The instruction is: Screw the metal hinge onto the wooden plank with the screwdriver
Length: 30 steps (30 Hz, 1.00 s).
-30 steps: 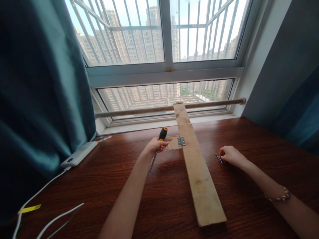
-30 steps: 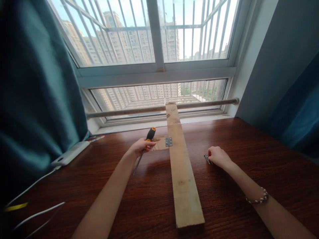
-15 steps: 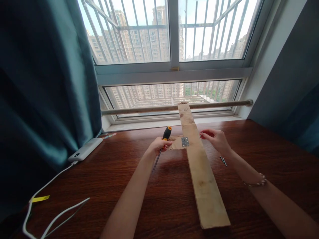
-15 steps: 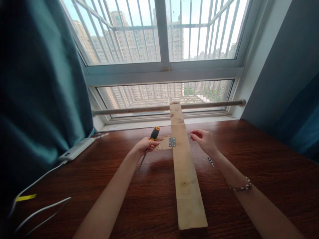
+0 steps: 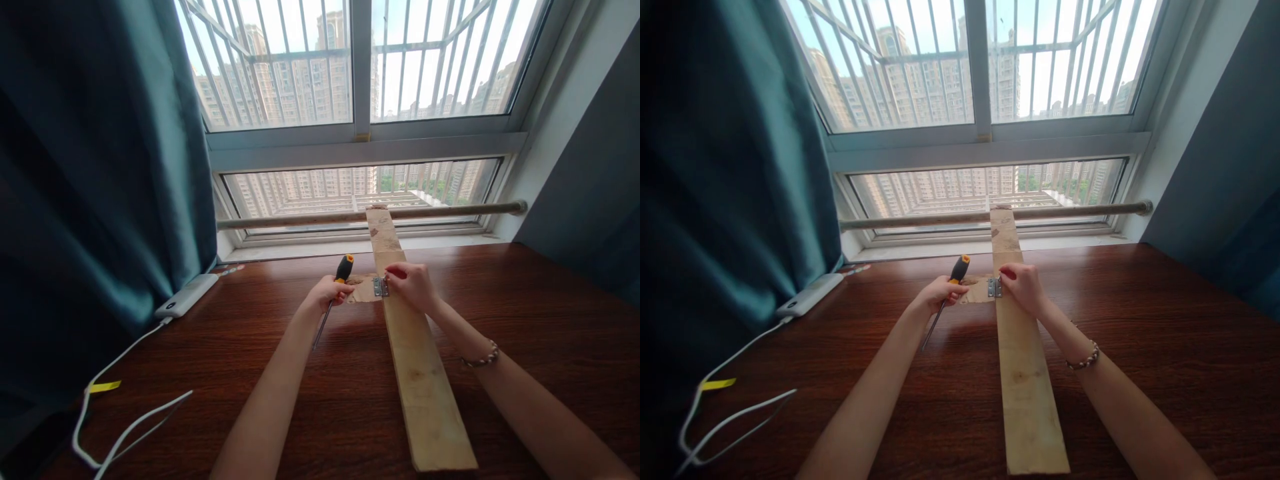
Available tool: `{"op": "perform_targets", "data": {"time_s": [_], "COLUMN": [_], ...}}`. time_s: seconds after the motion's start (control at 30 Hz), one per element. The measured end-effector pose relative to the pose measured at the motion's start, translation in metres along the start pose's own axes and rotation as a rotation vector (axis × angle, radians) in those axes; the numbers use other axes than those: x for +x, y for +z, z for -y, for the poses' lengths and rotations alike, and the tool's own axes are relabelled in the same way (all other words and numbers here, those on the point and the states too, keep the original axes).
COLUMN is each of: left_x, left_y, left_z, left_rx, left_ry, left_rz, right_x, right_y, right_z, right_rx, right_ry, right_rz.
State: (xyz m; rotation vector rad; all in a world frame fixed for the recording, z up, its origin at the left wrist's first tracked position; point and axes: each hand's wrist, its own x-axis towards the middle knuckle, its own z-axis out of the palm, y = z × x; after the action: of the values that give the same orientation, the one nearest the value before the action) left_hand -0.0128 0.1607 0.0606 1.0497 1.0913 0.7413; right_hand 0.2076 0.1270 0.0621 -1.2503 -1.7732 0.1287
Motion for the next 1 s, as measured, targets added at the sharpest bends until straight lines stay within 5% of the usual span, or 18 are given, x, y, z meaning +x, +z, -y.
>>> {"op": "perform_targets", "data": {"time_s": [0.47,1.0], "left_x": [0.002,-0.002], "left_y": [-0.003,-0.001], "left_z": [-0.001,-0.004], "left_rx": [-0.039,-0.060], "left_ry": [-0.032,-0.004], "left_rz": [0.043,0.032], "right_x": [-0.002,0.000], "right_y": [0.006,0.013], "right_z": [0.002,-0.010], "right_rx": [-0.074,0.015], "right_ry": [-0.130,-0.006], "right_rz": [0.051,0.037]}}
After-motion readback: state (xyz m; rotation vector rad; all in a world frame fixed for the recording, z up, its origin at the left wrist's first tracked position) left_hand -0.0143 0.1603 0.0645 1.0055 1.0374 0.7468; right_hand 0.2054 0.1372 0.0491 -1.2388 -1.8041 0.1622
